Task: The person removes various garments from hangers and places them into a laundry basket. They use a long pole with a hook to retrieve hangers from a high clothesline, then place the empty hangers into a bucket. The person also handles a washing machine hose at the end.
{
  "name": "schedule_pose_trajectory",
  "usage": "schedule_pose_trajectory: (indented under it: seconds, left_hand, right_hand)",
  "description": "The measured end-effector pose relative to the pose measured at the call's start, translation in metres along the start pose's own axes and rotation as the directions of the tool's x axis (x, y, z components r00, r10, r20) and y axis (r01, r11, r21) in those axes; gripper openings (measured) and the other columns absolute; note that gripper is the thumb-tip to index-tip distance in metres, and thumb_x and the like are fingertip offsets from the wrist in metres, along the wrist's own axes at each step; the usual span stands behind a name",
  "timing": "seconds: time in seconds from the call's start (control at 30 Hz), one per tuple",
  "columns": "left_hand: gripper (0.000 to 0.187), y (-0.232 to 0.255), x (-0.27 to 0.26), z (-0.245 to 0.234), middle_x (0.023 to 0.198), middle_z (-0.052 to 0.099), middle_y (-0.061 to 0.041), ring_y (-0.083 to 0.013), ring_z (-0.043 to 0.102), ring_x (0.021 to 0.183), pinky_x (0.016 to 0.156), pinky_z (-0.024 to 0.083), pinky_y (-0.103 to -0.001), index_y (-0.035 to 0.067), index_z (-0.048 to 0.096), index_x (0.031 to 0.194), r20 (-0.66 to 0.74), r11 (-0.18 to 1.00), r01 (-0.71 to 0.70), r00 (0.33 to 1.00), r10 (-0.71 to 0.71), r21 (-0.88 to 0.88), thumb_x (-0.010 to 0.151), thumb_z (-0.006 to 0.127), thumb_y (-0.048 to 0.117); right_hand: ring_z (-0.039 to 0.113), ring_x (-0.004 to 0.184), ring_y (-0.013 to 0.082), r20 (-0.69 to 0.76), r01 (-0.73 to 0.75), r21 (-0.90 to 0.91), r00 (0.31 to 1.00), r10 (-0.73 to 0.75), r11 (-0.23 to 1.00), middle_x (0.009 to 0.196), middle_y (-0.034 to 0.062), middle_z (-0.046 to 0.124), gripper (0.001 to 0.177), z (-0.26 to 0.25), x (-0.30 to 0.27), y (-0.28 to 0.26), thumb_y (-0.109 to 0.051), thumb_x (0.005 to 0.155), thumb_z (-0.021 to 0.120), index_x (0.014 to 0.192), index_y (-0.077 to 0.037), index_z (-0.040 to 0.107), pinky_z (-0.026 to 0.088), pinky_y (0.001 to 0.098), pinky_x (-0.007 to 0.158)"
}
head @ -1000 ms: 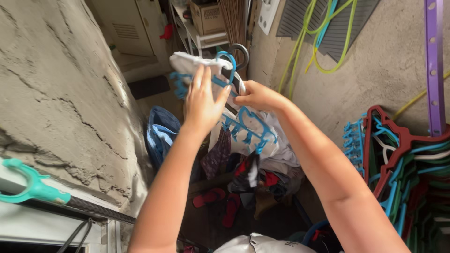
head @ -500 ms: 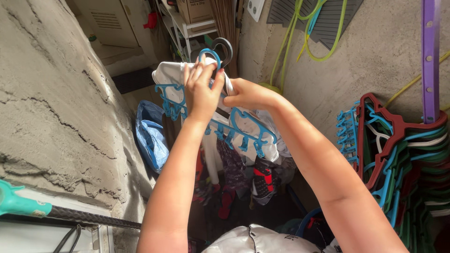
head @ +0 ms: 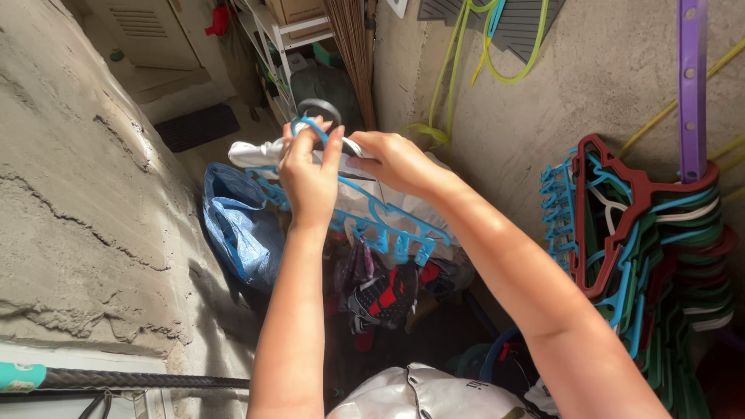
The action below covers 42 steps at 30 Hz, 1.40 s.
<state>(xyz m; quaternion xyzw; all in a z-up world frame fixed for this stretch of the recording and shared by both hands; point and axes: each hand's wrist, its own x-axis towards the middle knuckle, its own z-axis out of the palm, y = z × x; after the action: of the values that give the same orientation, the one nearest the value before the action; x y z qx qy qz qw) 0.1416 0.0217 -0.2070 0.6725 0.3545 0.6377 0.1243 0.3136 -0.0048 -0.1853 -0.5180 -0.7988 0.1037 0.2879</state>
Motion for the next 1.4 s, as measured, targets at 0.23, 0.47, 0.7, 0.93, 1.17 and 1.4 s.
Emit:
schedule_pose_trajectory:
  seconds: [0.23,0.47,0.7,0.93,1.17,1.4]
  left_hand:
    - [0.021,-0.018,-0.029,-0.017,0.106,0.067,-0.017,-0.0379,0.062,0.104,0.097,0.045,-0.048,0.002,0.061,0.111,-0.057,0.979,0.01,0.998,0.001,0.205,0.103,0.068,0.019]
    - [0.024,-0.037,-0.056,-0.027,0.102,0.063,-0.019,-0.0377,0.062,0.095,0.084,0.047,-0.047,-0.003,0.054,0.115,-0.134,0.952,0.08,0.99,-0.042,0.295,0.106,0.064,0.018]
    - [0.023,-0.053,-0.06,-0.048,0.103,0.063,-0.018,-0.0325,0.063,0.096,0.085,0.049,-0.043,-0.004,0.051,0.116,-0.181,0.97,0.181,0.972,-0.151,0.16,0.107,0.061,0.015]
    - [0.021,-0.063,-0.06,-0.082,0.109,0.064,-0.01,-0.0188,0.065,0.104,0.099,0.051,-0.034,-0.002,0.049,0.121,-0.167,0.907,0.32,0.913,-0.373,-0.274,0.112,0.052,0.016]
    - [0.024,-0.027,-0.052,-0.076,0.109,0.07,-0.013,-0.0176,0.067,0.105,0.1,0.05,-0.032,0.0,0.049,0.126,0.02,0.835,0.361,0.921,-0.389,-0.415,0.112,0.054,0.019]
    - [0.034,-0.006,-0.034,-0.118,0.12,0.068,-0.012,-0.0208,0.071,0.114,0.105,0.055,-0.032,-0.006,0.055,0.14,-0.179,0.876,0.3,0.905,-0.387,-0.379,0.113,0.06,0.014]
  right_hand:
    - [0.063,0.101,0.0326,-0.436,0.054,-0.281,0.882,-0.177,0.958,0.102,0.0082,0.067,0.031,0.013,-0.035,0.007,-0.001,0.08,0.07,0.109,-0.008,0.068,0.052,0.0454,0.089]
    - [0.063,0.096,0.0361,-0.61,-0.08,-0.362,0.773,-0.172,0.929,0.102,0.0125,0.067,0.026,0.038,-0.037,0.019,-0.002,0.082,0.068,0.107,-0.006,0.067,0.05,0.0469,0.085]
    - [0.069,0.082,0.0351,-0.457,-0.208,-0.027,0.872,0.173,0.978,0.093,0.013,0.072,0.021,0.023,-0.03,0.033,-0.016,0.103,0.063,0.119,-0.006,0.073,0.055,0.0407,0.069]
    - [0.067,0.098,0.0114,0.38,-0.482,0.766,0.873,0.306,0.425,0.107,0.0034,0.075,0.035,0.0,-0.027,0.051,-0.027,0.101,0.064,0.123,-0.001,0.071,0.054,0.0288,0.088]
    - [0.069,0.099,0.0156,0.337,-0.4,0.465,0.905,0.26,0.79,0.107,0.0071,0.073,0.041,0.12,-0.009,0.028,-0.022,0.087,0.069,0.124,-0.005,0.066,0.055,0.0339,0.086]
    - [0.064,0.098,0.0156,-0.121,-0.069,0.848,0.94,0.318,0.526,0.109,0.0068,0.069,0.026,0.162,0.012,0.073,-0.013,0.099,0.064,0.123,-0.003,0.066,0.053,0.0314,0.086]
